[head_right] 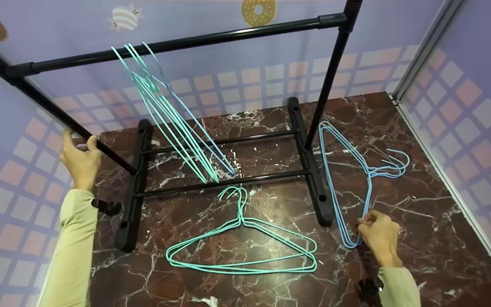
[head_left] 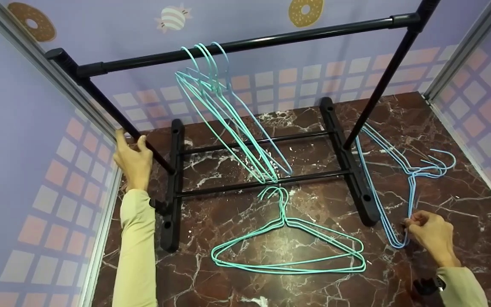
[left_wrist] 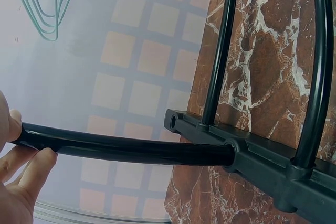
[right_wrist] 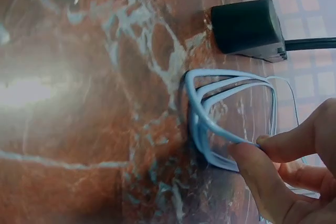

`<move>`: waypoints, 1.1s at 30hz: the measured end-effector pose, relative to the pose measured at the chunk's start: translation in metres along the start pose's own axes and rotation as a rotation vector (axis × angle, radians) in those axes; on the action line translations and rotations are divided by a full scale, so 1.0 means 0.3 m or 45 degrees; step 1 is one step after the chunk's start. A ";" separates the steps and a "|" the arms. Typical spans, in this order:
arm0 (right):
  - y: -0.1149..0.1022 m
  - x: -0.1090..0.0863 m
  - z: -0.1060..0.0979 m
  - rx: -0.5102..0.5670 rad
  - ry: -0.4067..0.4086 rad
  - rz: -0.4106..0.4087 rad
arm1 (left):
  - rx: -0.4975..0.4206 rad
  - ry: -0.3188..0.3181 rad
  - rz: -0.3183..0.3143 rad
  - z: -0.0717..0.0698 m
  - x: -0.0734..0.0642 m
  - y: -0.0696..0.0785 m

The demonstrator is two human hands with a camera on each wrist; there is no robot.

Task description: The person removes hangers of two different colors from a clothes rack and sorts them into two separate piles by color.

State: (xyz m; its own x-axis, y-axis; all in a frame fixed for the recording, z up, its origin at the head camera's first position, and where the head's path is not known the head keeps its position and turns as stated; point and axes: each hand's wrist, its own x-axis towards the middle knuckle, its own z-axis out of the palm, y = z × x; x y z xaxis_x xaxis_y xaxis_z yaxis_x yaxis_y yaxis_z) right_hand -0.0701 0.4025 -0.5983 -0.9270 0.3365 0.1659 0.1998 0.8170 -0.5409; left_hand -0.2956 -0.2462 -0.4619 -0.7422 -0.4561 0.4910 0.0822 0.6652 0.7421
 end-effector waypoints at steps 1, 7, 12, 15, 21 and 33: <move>0.002 -0.002 0.003 -0.005 0.006 -0.002 | -0.002 -0.001 -0.002 0.001 -0.001 -0.001; -0.018 -0.016 0.020 -0.088 0.056 0.033 | -0.003 -0.014 -0.012 0.004 -0.003 0.001; -0.056 -0.027 0.026 -0.109 0.108 0.071 | -0.003 -0.020 -0.014 0.006 -0.002 0.001; -0.089 -0.021 0.024 -0.060 0.196 0.016 | 0.002 -0.020 -0.014 0.006 -0.001 0.000; -0.219 -0.001 -0.010 0.142 0.290 -0.034 | 0.013 -0.007 -0.018 0.002 -0.002 -0.002; -0.492 0.057 -0.059 0.350 0.315 -0.239 | 0.007 -0.033 -0.065 -0.001 -0.002 0.004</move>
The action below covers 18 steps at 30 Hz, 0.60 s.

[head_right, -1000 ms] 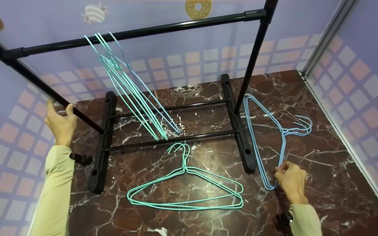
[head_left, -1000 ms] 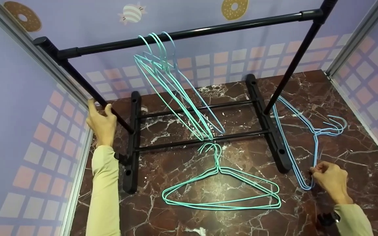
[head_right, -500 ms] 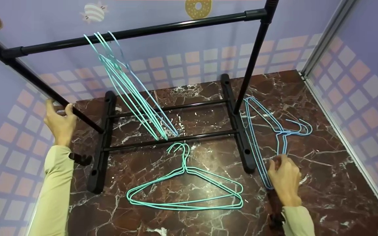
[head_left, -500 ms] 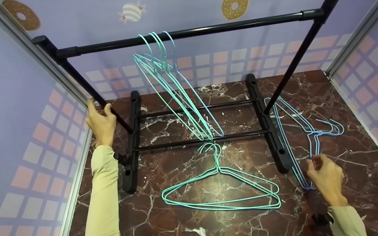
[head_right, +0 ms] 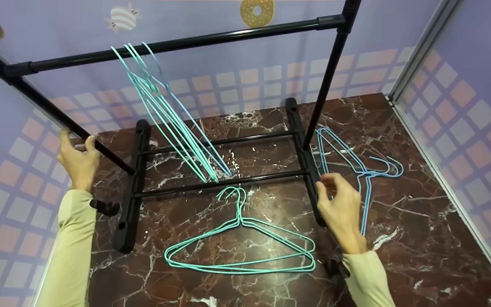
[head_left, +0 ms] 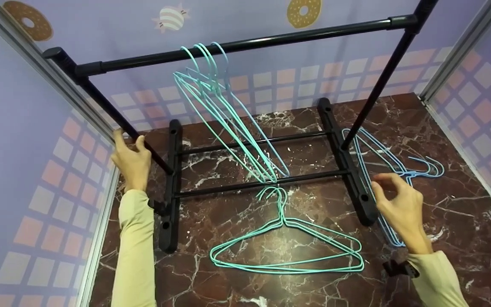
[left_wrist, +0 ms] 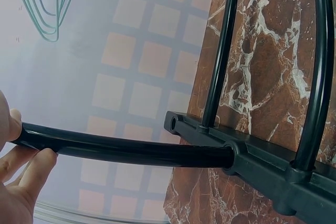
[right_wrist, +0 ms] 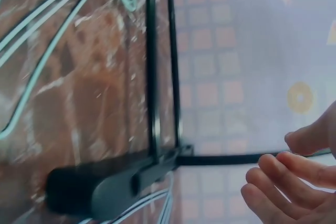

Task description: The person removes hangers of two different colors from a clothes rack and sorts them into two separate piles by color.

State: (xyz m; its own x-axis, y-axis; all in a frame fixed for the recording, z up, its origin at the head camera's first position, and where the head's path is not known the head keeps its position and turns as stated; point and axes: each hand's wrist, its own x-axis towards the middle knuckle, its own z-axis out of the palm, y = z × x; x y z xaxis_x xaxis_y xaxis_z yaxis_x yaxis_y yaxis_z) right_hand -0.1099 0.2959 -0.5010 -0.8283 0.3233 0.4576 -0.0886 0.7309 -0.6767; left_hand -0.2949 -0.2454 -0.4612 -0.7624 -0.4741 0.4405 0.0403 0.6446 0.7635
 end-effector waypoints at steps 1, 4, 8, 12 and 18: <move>-0.013 0.006 0.006 0.000 -0.009 -0.018 | -0.006 0.004 0.008 0.000 0.000 -0.001; -0.049 0.027 0.021 -0.012 -0.034 -0.095 | -0.008 0.016 0.030 0.001 0.001 -0.004; -0.100 0.065 0.035 -0.006 -0.060 -0.198 | -0.010 0.022 0.045 -0.003 0.009 -0.001; -0.159 0.096 0.046 0.012 -0.084 -0.265 | -0.023 0.022 0.051 -0.002 0.014 0.000; -0.241 0.112 0.059 0.048 -0.107 -0.339 | -0.051 0.036 0.092 0.004 0.005 -0.014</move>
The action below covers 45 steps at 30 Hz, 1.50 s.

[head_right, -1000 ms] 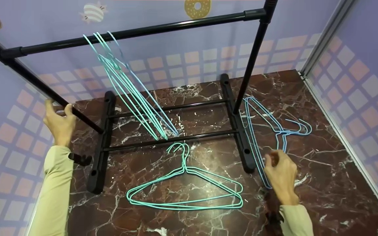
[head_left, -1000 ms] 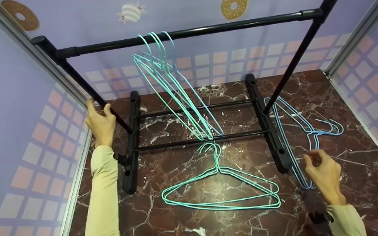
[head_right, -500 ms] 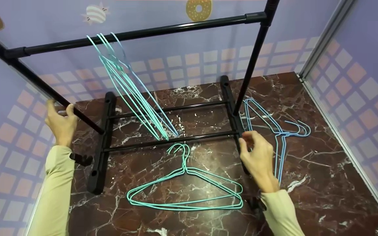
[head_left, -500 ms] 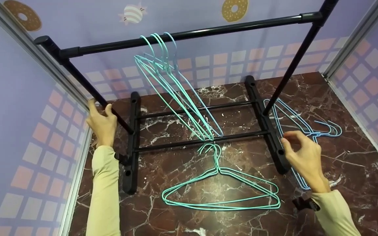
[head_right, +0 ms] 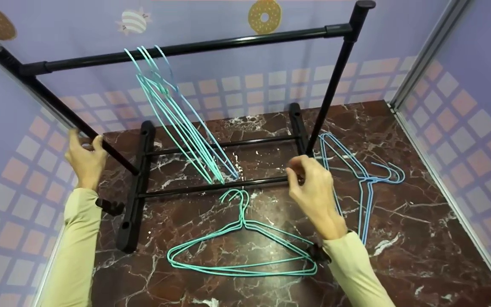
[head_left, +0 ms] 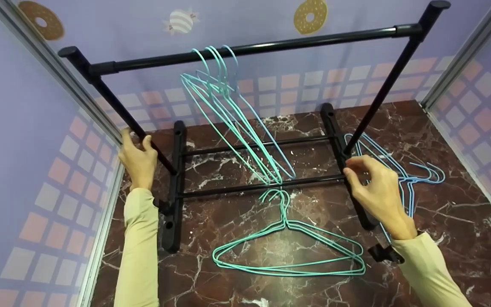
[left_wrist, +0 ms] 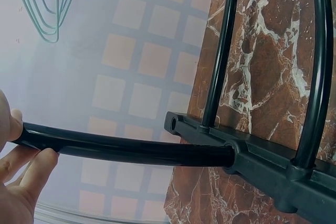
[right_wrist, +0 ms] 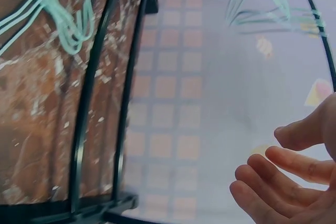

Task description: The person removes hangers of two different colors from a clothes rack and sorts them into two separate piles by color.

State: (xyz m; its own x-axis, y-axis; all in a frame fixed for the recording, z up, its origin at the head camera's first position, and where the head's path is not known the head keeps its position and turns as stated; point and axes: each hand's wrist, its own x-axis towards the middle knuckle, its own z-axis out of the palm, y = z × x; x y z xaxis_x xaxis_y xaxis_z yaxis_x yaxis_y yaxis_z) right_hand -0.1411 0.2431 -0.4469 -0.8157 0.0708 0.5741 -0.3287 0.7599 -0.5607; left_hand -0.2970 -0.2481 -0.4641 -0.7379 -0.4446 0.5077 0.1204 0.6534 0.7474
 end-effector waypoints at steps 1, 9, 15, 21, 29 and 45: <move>-0.010 0.004 0.004 0.002 -0.003 -0.014 | -0.003 0.001 0.004 0.000 -0.002 -0.002; -0.100 0.044 0.040 0.045 -0.058 -0.085 | -0.006 -0.021 0.001 -0.001 -0.007 -0.006; -0.179 0.078 0.066 0.085 -0.096 -0.164 | -0.012 -0.023 -0.003 -0.003 0.000 -0.001; -0.236 0.108 0.097 0.104 -0.132 -0.189 | -0.011 -0.018 0.012 -0.001 -0.001 -0.004; -0.300 0.150 0.135 0.136 -0.198 -0.178 | -0.020 -0.007 0.008 -0.004 -0.003 -0.003; -0.362 0.204 0.222 0.088 -0.305 -0.091 | -0.010 -0.016 0.034 -0.009 -0.003 -0.002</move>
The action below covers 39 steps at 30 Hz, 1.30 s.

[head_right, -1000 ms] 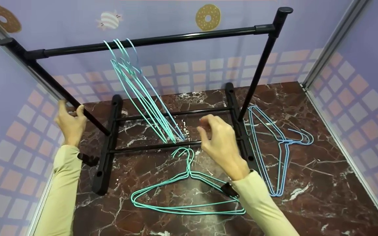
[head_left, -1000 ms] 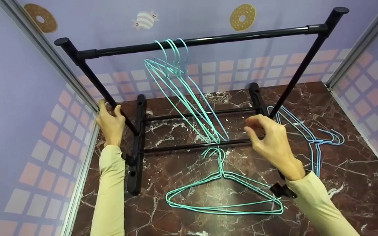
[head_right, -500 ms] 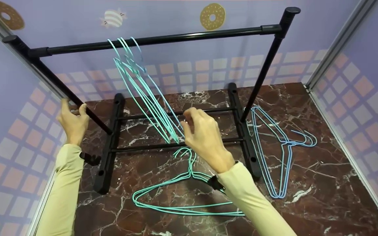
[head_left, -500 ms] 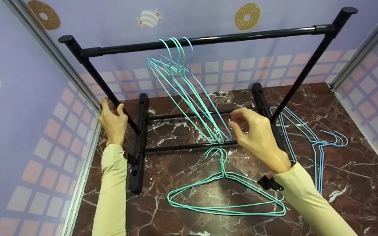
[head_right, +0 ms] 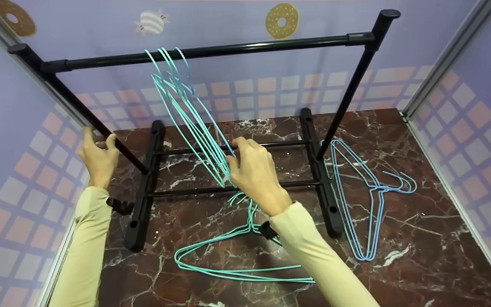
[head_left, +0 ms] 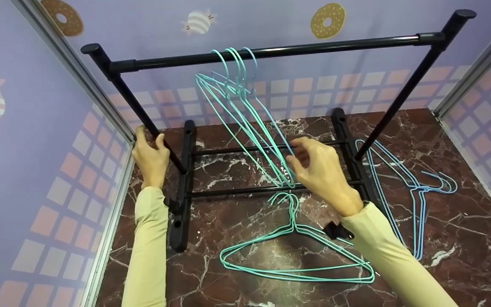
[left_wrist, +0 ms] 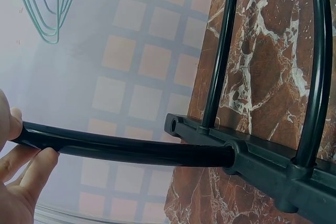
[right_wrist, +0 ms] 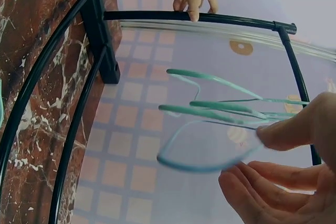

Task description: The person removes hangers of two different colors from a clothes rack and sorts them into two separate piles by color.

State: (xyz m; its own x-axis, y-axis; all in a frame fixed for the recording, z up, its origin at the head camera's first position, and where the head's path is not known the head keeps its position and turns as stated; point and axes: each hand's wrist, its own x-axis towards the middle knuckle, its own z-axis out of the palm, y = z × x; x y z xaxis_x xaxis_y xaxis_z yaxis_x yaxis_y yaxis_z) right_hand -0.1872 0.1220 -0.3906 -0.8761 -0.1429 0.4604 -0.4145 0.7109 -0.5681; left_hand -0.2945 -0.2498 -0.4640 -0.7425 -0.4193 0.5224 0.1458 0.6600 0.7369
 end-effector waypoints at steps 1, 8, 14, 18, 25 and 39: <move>-0.003 0.003 0.001 -0.015 -0.003 0.014 | -0.001 0.003 0.002 0.001 -0.001 0.000; -0.019 -0.010 -0.001 -0.042 0.084 0.032 | 0.004 0.004 0.001 0.003 -0.002 -0.002; 0.004 -0.037 -0.018 -0.002 0.169 0.019 | -0.006 -0.005 -0.024 0.006 -0.004 0.002; 0.029 -0.058 -0.042 0.017 0.213 0.019 | -0.018 -0.015 -0.037 0.008 -0.003 0.003; 0.088 -0.105 -0.067 -0.012 0.270 0.005 | -0.032 -0.019 -0.044 0.007 0.000 -0.004; 0.194 -0.186 -0.091 0.008 0.324 0.032 | -0.009 -0.024 -0.056 0.004 -0.004 0.002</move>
State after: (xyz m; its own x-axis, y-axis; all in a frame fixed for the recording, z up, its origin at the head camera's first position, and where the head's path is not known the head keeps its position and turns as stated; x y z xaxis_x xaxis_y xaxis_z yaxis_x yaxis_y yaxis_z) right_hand -0.1555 0.1901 -0.4307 -0.7963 0.0533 0.6026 -0.3957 0.7075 -0.5855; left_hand -0.2943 -0.2481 -0.4647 -0.7602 -0.4363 0.4813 0.1171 0.6367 0.7622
